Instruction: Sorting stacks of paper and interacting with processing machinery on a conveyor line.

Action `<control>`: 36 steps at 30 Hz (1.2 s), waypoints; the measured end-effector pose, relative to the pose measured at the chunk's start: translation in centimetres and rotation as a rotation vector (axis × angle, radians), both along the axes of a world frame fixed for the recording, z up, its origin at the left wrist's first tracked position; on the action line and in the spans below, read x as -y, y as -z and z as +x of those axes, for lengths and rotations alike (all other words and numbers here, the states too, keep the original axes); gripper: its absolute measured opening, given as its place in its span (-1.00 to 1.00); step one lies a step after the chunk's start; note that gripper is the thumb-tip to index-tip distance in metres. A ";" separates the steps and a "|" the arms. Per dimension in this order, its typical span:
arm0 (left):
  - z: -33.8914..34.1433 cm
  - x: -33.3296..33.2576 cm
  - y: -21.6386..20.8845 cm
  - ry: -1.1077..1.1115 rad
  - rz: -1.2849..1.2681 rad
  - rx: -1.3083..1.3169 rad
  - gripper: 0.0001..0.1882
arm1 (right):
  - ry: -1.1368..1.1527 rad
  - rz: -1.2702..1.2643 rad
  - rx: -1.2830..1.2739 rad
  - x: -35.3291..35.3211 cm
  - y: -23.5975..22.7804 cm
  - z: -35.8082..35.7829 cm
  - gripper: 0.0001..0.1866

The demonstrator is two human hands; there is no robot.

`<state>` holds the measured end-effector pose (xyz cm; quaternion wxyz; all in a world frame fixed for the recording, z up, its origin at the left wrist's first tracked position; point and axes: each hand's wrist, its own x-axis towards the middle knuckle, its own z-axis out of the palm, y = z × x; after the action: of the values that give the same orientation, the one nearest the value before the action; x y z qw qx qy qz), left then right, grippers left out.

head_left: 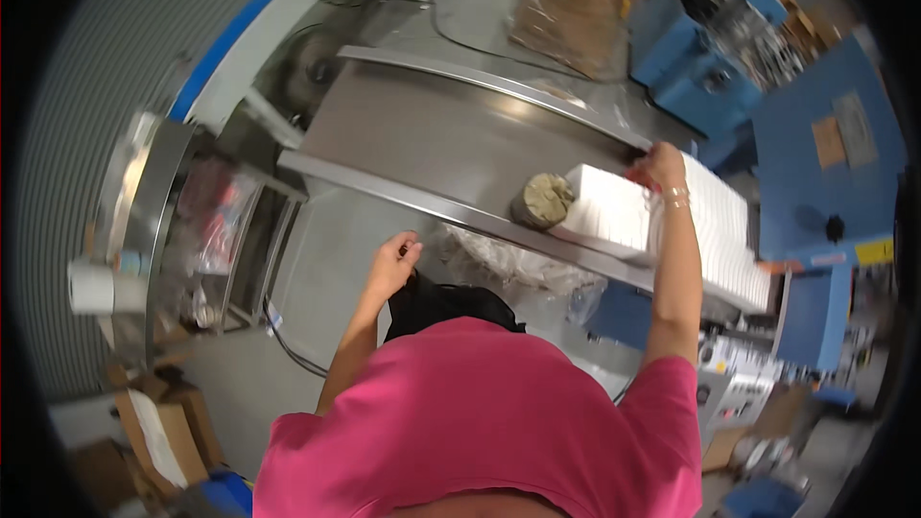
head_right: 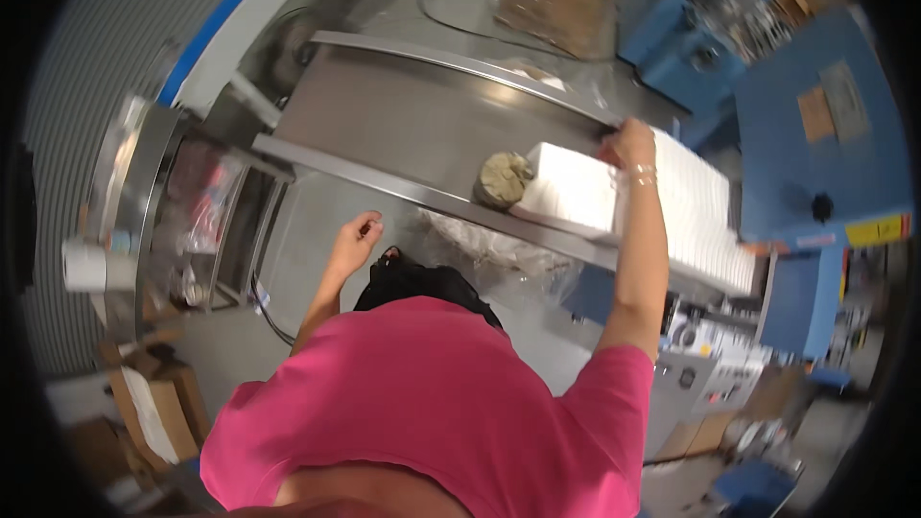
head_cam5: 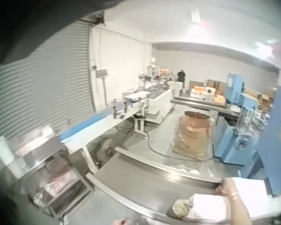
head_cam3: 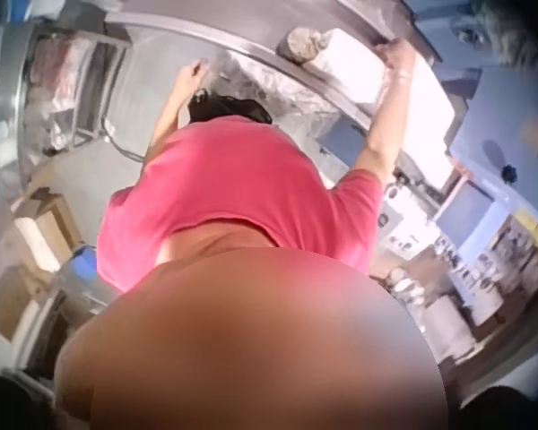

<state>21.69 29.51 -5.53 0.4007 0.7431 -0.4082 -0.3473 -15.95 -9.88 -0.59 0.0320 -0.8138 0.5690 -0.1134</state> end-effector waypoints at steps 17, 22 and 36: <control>-2.6 14.7 -5.9 0.697 -0.353 0.261 -0.32 | -0.027 -0.292 0.210 -24.4 -6.5 14.3 -0.67; -8.2 17.9 -4.4 0.879 -0.533 0.373 -0.10 | 0.096 -0.288 0.117 -25.5 -4.6 13.0 -0.73; -8.3 19.8 -6.4 0.406 -0.584 0.832 -0.34 | 0.020 -0.265 0.147 -24.6 -2.9 10.4 -0.59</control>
<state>13.37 9.68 0.88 0.3197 0.5819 -0.7470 0.0333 -5.57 14.77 2.30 -0.0354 -0.7947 0.5532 -0.2471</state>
